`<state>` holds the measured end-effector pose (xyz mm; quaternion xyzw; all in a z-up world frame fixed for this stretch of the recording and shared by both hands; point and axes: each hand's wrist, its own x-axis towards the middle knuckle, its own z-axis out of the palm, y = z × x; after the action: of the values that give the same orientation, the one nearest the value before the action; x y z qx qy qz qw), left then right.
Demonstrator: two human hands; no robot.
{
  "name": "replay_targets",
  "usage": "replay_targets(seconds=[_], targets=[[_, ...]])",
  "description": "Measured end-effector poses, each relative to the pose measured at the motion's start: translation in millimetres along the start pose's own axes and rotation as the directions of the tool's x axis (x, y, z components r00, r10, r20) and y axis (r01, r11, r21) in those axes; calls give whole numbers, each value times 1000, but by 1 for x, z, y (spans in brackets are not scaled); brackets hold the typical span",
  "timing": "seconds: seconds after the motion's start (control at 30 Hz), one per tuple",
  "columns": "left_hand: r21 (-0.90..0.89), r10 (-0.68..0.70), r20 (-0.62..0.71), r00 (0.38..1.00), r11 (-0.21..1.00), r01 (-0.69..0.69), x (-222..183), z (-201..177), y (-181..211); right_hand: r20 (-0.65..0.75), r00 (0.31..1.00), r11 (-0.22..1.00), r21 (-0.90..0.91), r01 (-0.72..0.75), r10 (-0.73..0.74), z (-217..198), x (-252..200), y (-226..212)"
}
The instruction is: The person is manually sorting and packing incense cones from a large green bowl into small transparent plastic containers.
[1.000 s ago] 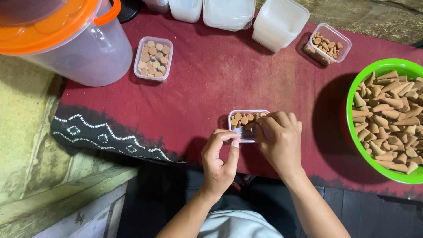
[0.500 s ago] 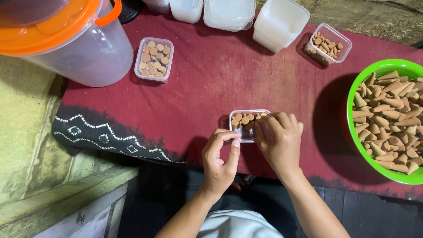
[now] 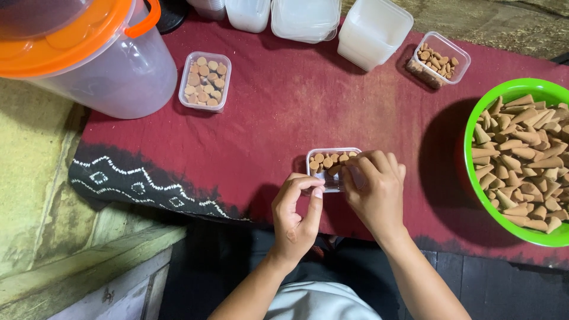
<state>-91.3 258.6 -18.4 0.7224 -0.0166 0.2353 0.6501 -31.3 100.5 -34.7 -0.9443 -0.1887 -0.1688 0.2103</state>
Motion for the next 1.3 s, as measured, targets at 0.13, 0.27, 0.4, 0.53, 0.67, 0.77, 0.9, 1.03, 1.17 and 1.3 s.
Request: replay_targets(seconds=[0.13,0.27,0.4,0.53,0.67,0.77,0.9,1.03,1.17,1.3], targets=[[0,-3,0,1000,1000,3,0,0,-1,9,1000,1000,2,-12,12,1,-1,3],[-23,-3,-31,1000,1000,2,2,1,-3,-13,1000,998,62,-13,14,-2,-1,4],[-38,-2,-60,998,999,0,1,2,-8,-65,997,996,90,-27,33,-2,1,6],[-33,9,-56,998,999,-10,2,3,-4,-70,997,993,116,-27,36,-4,-2,9],[30,2,-32,999,1000,-1,-1,6,2,-51,997,984,167,-53,62,-18,-3,4],[74,15,14,1000,997,-16,-1,13,6,-51,996,981,183,-69,80,-31,-5,5],[103,24,51,998,994,-29,-6,28,11,-74,986,964,231,-129,150,-49,-14,12],[79,113,100,989,989,-121,-8,54,18,-141,978,967,224,-118,152,-74,-24,24],[37,139,214,967,988,-150,-6,91,31,-203,962,951,282,-123,185,-101,-34,42],[52,146,339,929,984,-173,-3,129,43,-239,935,943,272,-194,261,-122,-48,64]])
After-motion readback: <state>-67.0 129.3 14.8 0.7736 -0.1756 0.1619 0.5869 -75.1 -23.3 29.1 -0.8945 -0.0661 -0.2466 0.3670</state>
